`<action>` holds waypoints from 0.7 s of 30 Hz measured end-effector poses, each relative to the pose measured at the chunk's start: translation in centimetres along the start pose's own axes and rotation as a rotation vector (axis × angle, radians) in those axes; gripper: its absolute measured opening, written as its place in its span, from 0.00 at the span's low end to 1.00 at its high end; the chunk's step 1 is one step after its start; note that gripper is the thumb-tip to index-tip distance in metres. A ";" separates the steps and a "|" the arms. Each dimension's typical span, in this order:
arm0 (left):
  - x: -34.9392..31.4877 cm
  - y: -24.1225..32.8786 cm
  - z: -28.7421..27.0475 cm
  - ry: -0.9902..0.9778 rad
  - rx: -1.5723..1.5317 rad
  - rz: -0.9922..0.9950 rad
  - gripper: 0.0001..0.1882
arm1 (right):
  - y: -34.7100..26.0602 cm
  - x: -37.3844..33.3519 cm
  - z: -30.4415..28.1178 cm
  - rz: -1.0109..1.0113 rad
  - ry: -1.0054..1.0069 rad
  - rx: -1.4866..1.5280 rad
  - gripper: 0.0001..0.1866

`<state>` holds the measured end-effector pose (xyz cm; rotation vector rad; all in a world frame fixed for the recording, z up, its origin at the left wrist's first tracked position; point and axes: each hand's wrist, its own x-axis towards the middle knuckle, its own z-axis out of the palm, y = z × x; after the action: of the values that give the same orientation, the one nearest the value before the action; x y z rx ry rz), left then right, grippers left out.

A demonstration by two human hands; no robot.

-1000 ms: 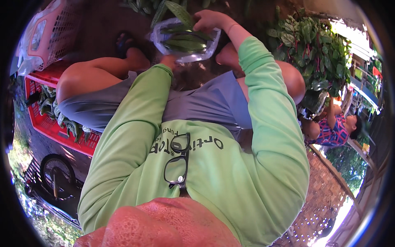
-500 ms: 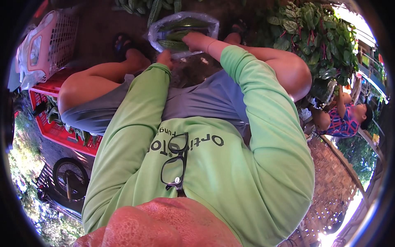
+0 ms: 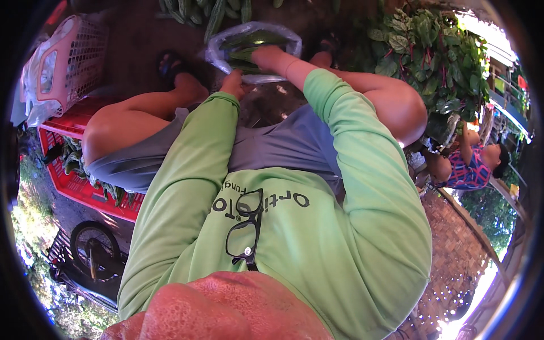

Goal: The person sorts bitter melons by picking them up from a large pile on the ground and placing them into a clear plastic bag held in their lap.

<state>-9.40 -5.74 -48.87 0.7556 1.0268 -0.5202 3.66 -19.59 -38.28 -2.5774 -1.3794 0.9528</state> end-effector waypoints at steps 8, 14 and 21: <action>-1.9 4.2 3.0 0.041 -0.148 -0.061 0.29 | 7.7 10.7 -7.1 0.548 0.382 0.763 0.17; -2.9 6.2 4.2 0.057 0.067 -0.167 0.29 | 12.1 14.1 -5.5 0.645 0.272 1.023 0.23; -3.6 7.8 5.4 -0.111 0.189 -0.174 0.27 | 20.7 12.2 -3.6 0.369 0.313 0.500 0.21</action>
<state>-2.48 -4.71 -41.55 0.7981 0.9528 -0.8090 25.73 -21.71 -48.31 -2.4725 -0.5154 0.7588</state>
